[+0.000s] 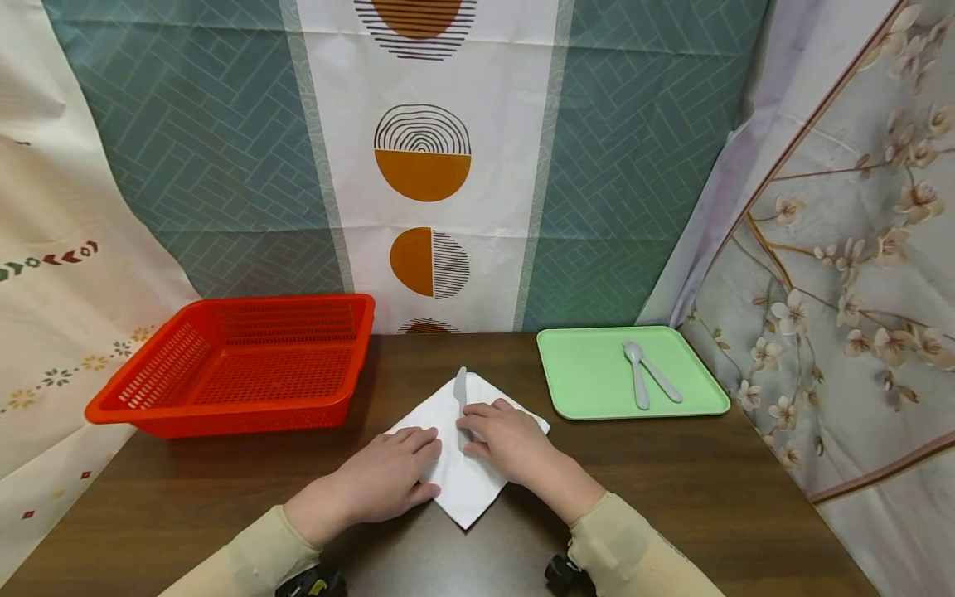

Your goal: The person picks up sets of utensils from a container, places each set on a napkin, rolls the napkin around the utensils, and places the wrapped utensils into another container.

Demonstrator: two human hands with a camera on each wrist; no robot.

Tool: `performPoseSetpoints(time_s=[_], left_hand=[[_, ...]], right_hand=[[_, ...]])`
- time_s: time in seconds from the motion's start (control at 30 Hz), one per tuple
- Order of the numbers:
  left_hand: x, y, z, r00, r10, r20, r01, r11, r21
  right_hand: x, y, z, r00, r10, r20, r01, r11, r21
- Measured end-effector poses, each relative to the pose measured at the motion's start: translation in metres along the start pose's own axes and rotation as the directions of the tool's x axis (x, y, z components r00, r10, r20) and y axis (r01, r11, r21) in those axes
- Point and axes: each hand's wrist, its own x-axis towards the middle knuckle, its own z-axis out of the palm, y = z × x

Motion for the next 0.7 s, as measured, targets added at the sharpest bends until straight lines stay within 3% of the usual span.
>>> performPoseSetpoints(time_s=[0.7], left_hand=[[-0.0027, 0.0023, -0.0033, 0.999, 0.013, -0.036, -0.012, 1.0, 0.028]], right_hand=[[-0.0018, -0.0042, 0.0014, 0.999, -0.003, -0.037, 0.002, 1.0, -0.022]])
